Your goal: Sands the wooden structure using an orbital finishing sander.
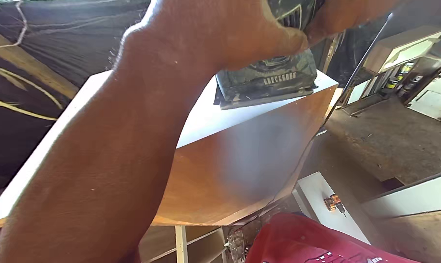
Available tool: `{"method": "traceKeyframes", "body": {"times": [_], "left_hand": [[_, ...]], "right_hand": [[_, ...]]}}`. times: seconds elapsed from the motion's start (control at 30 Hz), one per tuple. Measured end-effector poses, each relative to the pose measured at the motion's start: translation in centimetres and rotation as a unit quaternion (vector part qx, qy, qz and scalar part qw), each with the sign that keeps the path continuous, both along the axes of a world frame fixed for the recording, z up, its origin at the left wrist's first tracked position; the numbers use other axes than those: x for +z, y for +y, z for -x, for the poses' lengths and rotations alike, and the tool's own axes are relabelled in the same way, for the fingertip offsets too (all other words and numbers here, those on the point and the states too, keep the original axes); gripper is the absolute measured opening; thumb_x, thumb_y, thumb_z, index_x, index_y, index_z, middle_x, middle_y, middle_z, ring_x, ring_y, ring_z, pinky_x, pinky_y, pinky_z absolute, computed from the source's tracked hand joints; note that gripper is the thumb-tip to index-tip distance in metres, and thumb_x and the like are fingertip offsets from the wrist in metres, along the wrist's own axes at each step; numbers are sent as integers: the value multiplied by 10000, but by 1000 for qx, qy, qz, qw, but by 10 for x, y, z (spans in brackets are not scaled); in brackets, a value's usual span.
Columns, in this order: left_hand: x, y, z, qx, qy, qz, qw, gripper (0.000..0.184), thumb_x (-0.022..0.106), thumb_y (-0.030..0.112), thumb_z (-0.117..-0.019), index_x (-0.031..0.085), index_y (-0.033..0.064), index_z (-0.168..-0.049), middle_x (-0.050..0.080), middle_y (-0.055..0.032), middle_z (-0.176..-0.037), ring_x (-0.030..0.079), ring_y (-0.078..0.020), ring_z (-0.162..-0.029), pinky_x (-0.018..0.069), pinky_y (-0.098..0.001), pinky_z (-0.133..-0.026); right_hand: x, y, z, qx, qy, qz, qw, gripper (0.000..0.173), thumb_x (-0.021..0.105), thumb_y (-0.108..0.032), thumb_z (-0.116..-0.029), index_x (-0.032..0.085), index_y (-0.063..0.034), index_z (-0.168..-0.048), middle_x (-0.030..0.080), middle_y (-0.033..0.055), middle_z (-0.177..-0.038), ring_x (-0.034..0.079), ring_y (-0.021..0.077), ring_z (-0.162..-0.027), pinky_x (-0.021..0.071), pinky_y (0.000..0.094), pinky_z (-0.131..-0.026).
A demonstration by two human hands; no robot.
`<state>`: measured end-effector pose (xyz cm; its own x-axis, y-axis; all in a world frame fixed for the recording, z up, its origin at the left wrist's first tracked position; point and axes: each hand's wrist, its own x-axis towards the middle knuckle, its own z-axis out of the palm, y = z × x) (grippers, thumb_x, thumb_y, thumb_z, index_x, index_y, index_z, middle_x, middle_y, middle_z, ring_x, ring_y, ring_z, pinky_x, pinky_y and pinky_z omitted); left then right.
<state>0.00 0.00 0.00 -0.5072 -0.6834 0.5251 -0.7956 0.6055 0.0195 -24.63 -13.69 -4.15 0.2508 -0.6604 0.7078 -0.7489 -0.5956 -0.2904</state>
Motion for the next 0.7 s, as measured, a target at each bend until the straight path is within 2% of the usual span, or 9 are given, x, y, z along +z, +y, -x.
{"method": "traceKeyframes", "body": {"times": [0.03, 0.1, 0.13, 0.23, 0.33, 0.4, 0.47, 0.57, 0.7], "left_hand": [[-3, 14, -7, 29, 13, 23, 999, 662, 702, 785, -687, 721, 209, -1013, 694, 0, -886, 683, -152, -833, 556, -490, -712], [-10, 32, -19, 84, 24, 31, 996, 761, 687, 807, -623, 711, 178, -1051, 700, -40, -923, 682, -216, -881, 516, -560, -732], [-15, 35, -27, 104, 21, 23, 994, 783, 679, 817, -623, 704, 194, -1098, 709, -31, -973, 687, -210, -924, 527, -560, -760], [-26, 37, -57, 163, 20, -14, 986, 785, 672, 841, -615, 678, 207, -1078, 698, -31, -961, 686, -236, -916, 535, -557, -715], [-33, 33, -77, 192, 12, 9, 981, 804, 663, 847, -624, 648, 189, -1086, 695, -74, -922, 697, -302, -879, 523, -602, -663], [-37, 32, -79, 191, 20, 15, 981, 834, 660, 857, -616, 643, 175, -1095, 695, -93, -929, 698, -319, -880, 526, -612, -670], [-32, 34, -70, 186, 31, -1, 982, 851, 655, 889, -591, 663, 191, -1079, 693, -70, -935, 685, -292, -892, 519, -594, -690], [-27, 26, -43, 160, 33, -26, 986, 768, 660, 874, -591, 674, 225, -1000, 682, -18, -891, 676, -230, -861, 512, -536, -668], [-23, -1, 1, 117, 26, -59, 991, 743, 685, 840, -600, 679, 216, -1005, 691, -16, -927, 677, -231, -914, 515, -544, -711]], "right_hand": [[6, 10, 5, 65, 118, -56, 989, 267, 787, -427, -791, 674, -197, -869, 613, -49, -738, 595, 14, -662, 487, 237, -559], [9, 26, -12, 156, 217, -69, 961, 322, 719, -567, -810, 663, -284, -953, 594, -104, -772, 570, -34, -672, 453, 233, -523], [13, 44, -31, 168, 227, -69, 957, 283, 730, -519, -792, 643, -279, -913, 562, -103, -715, 535, -28, -597, 402, 234, -447], [43, 106, -112, 143, 300, -150, 931, 227, 794, -237, -800, 659, -141, -955, 584, 7, -706, 569, 124, -601, 467, 354, -531], [3, 0, -142, 442, 207, 151, 860, 254, 740, -424, -759, 660, -183, -761, 549, -70, -635, 525, 51, -555, 411, 329, -447], [13, 29, -137, 356, 258, 93, 894, 249, 763, -358, -730, 660, -133, -748, 540, -32, -612, 518, 92, -529, 418, 360, -444], [55, 109, -133, 117, 368, -134, 913, 192, 782, -210, -818, 657, -136, -943, 603, 3, -712, 597, 131, -591, 507, 365, -525], [52, 121, -101, 96, 307, -190, 928, 182, 801, -158, -822, 668, -145, -946, 598, -1, -669, 554, 113, -502, 473, 321, -453], [48, 110, -59, 19, 310, -174, 934, 246, 831, -205, -797, 677, -135, -975, 612, 23, -720, 599, 167, -627, 476, 403, -550]]}}
